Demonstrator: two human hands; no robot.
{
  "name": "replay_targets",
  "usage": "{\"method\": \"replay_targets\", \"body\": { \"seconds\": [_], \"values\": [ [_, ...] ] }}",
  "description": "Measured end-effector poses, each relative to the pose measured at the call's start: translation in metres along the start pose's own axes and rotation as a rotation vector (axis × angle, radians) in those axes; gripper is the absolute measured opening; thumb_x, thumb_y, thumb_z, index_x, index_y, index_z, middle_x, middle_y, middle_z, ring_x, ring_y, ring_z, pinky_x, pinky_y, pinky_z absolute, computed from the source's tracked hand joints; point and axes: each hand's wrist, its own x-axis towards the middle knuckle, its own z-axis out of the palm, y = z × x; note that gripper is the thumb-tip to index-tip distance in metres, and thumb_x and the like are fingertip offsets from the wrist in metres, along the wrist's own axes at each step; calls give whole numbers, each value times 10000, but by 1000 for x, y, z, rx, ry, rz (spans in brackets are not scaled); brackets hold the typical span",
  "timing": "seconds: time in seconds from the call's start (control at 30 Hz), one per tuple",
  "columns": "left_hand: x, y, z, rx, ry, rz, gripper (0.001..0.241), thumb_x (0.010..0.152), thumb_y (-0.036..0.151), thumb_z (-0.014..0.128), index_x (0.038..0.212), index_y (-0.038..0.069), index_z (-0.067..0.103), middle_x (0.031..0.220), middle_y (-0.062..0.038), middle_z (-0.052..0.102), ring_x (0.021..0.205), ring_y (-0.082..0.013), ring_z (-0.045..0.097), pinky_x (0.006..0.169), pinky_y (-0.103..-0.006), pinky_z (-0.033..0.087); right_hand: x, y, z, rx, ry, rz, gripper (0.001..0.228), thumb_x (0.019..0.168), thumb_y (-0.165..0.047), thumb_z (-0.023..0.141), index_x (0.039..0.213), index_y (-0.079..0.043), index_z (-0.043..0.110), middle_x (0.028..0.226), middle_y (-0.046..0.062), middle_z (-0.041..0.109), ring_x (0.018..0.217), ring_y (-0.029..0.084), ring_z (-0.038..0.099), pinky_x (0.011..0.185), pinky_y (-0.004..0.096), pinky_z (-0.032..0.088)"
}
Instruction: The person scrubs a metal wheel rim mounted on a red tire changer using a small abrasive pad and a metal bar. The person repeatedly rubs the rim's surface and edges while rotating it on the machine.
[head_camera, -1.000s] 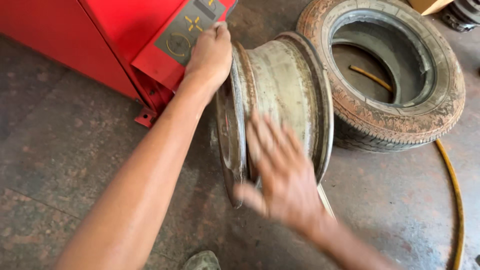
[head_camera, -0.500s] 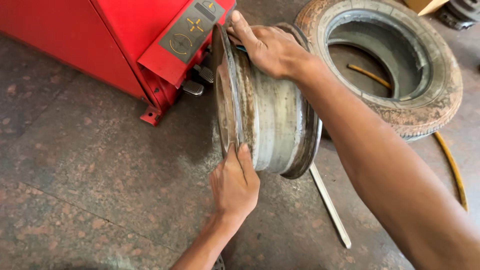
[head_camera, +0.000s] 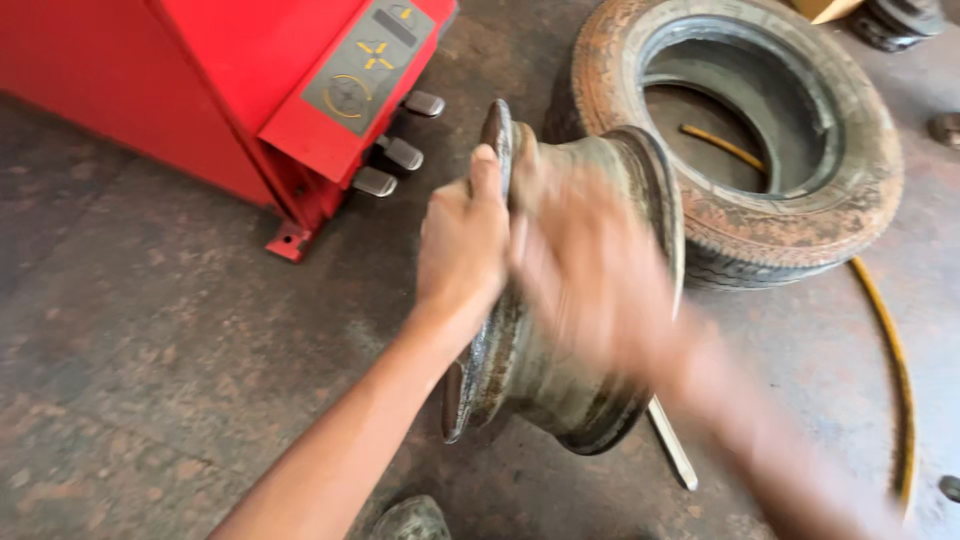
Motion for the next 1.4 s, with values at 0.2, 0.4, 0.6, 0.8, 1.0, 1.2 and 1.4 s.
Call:
{"method": "replay_targets", "body": {
  "seconds": [0.2,0.4,0.6,0.8,1.0,1.2,1.4],
  "values": [
    [16,-15,7,-385,-109,489,458,1059,323,542,1390,12,599,1314,-127,658,1200,-213,616,978,-352,451,-47,-54,40,-191,161,9,767,1114,-500,175,1441,108,509,1532,316,490,1478,431,440,1255,542,252],
    [37,4,31,-425,-42,132,467,1018,364,472,1254,18,680,1212,-218,770,1121,-293,709,1001,-372,511,-28,-2,38,-146,156,-66,794,1116,-513,137,1460,106,497,1525,301,508,1477,425,470,1281,551,253],
    [51,-10,34,-54,129,276,615,1100,452,301,1538,49,454,1651,-170,368,1460,-393,309,1130,-522,202,-32,-20,23,-157,154,-54,808,1103,-520,170,1485,138,442,1566,328,433,1511,422,374,1266,529,212],
    [74,-13,26,-174,-2,454,623,1086,440,303,1541,32,425,1633,-204,437,1541,-351,409,1264,-403,317,85,72,-3,-266,-30,-243,698,1130,-370,161,1593,85,415,1502,248,526,1516,425,378,1319,559,164],
    [86,-5,19,35,4,243,601,1028,386,344,1527,77,467,1542,-223,470,1439,-366,416,1189,-377,306,-6,-5,4,-205,42,-50,701,1087,-467,221,1521,32,453,1596,215,466,1540,343,358,1279,572,133],
    [106,-15,27,-181,-37,500,600,1088,425,365,1540,36,429,1640,-209,443,1565,-357,394,1269,-382,280,73,50,3,-365,12,-167,589,1122,-253,200,1534,44,497,1500,270,516,1521,419,354,1279,602,148],
    [104,18,16,153,-32,116,592,1016,388,334,1551,159,445,1565,-138,459,1452,-305,412,1204,-406,238,16,10,8,-234,54,-28,636,1094,-402,189,1472,15,483,1536,213,529,1517,334,368,1267,563,172]
  ]
}}
